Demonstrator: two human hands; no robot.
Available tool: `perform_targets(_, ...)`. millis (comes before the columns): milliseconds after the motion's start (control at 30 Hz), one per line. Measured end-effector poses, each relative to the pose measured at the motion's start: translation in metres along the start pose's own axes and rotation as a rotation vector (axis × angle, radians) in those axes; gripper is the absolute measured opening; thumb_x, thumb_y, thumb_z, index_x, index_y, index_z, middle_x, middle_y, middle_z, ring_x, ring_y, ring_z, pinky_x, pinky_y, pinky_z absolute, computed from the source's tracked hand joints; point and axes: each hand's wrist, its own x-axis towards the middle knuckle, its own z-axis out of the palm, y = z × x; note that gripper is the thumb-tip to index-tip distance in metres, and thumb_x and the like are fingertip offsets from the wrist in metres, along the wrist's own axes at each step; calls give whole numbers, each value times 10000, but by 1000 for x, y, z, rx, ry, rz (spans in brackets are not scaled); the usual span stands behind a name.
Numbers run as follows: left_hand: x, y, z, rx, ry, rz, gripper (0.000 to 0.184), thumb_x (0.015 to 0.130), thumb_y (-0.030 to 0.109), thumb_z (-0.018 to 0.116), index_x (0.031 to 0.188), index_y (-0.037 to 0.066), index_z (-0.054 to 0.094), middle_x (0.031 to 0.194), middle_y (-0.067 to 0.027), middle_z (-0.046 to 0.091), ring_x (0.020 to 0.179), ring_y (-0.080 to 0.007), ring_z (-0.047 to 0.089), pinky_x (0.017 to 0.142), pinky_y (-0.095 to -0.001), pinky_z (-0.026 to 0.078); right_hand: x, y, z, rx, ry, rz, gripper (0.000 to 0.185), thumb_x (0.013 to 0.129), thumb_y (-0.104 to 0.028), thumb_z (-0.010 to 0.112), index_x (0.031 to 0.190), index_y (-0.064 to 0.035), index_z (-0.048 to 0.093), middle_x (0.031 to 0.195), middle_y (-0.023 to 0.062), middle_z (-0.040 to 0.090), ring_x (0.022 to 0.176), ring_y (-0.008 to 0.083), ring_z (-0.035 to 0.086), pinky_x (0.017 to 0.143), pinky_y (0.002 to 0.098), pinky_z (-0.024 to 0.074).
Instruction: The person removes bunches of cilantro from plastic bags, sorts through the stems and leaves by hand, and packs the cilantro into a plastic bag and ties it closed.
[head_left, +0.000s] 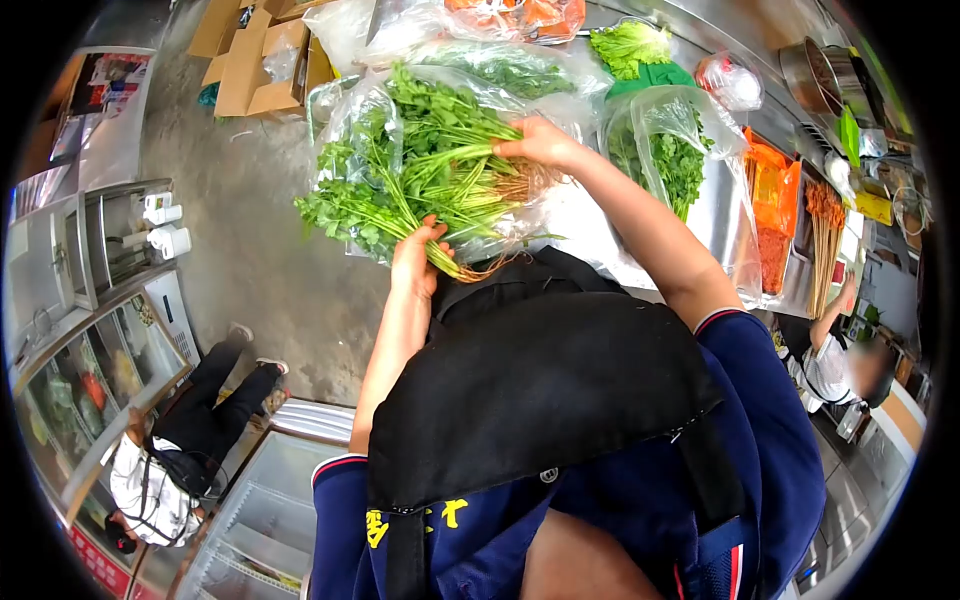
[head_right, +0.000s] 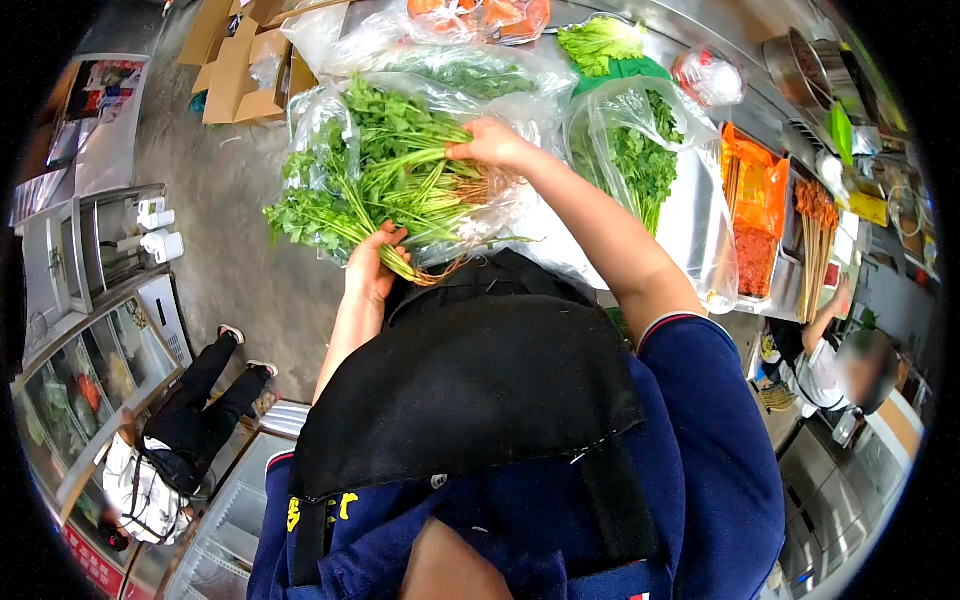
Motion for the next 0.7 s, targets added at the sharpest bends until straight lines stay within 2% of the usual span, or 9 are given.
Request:
perform_targets(133, -2, 0, 6, -27, -8, 16, 395, 743, 52, 495, 1134, 56, 434, 1021, -140, 532, 599, -170, 492, 584, -332, 466, -6, -9, 12, -426, 157, 31, 504, 695, -386, 638, 1031, -16, 579, 943, 199, 597, 897, 312, 570, 795, 360, 439)
perform_targets(200, -5, 1, 4, -72, -15, 24, 397, 762, 48, 498, 1153, 42, 429, 961, -124, 539, 591, -168, 498, 541, -314, 464, -8, -11, 14, -406, 235, -64, 465, 706, -364, 631, 1029, -34, 583, 944, 194, 594, 896, 318, 567, 801, 369, 435)
perform_targets(267, -9, 1, 4, -86, -6, 39, 341, 754, 46, 500, 1093, 38, 459, 934, -117, 545, 591, -167, 494, 539, -312, 461, -14, -10, 17, -384, 302, -148, 426, 717, -342, 623, 1028, -52, 587, 946, 189, 591, 894, 324, 563, 807, 378, 432)
perform_targets(300, -7, 0, 3, -81, -13, 47, 325, 753, 48, 501, 1075, 39, 467, 931, -114, 546, 594, -166, 495, 543, -314, 460, -20, -11, 18, -361, 349, -249, 324, 730, -283, 616, 960, -55, 604, 919, 176, 593, 849, 324, 569, 777, 390, 446)
perform_targets(400, -4, 0, 4, -77, -30, 54, 277, 745, 51, 508, 1021, 45, 490, 913, -98, 552, 605, -165, 496, 566, -322, 457, -48, -35, 31, -278, 126, -133, 263, 705, -215, 621, 911, -53, 594, 874, 148, 590, 806, 318, 573, 720, 399, 464)
perform_targets(500, -5, -1, 6, -106, -13, 50, 298, 745, 46, 503, 1042, 51, 480, 911, -94, 553, 604, -165, 492, 576, -328, 454, -51, -14, 62, -568, 142, -306, 283, 680, -191, 628, 910, -33, 581, 867, 127, 576, 806, 306, 565, 667, 388, 464)
perform_targets(600, -7, -3, 8, -166, 2, 115, 328, 748, 41, 495, 1074, 62, 458, 919, -99, 552, 604, -166, 490, 574, -330, 453, -46, -12, 72, -699, 140, -260, 199, 678, -166, 609, 823, -39, 559, 824, 111, 557, 767, 293, 571, 642, 398, 461)
perform_targets(633, -7, -2, 9, -182, 19, 125, 352, 750, 30, 488, 1096, 64, 437, 931, -108, 549, 605, -166, 490, 566, -321, 452, -45, -15, 71, -726, 159, -362, 151, 694, -161, 594, 762, -37, 541, 773, 103, 549, 726, 296, 572, 620, 393, 459)
perform_targets(700, -3, -5, 2, -237, 21, 198, 356, 751, 31, 487, 1101, 65, 434, 937, -108, 548, 608, -164, 487, 562, -312, 449, -50, -31, 58, -779, 154, -440, 130, 690, -154, 566, 737, -35, 546, 741, 119, 565, 704, 288, 586, 596, 386, 468)
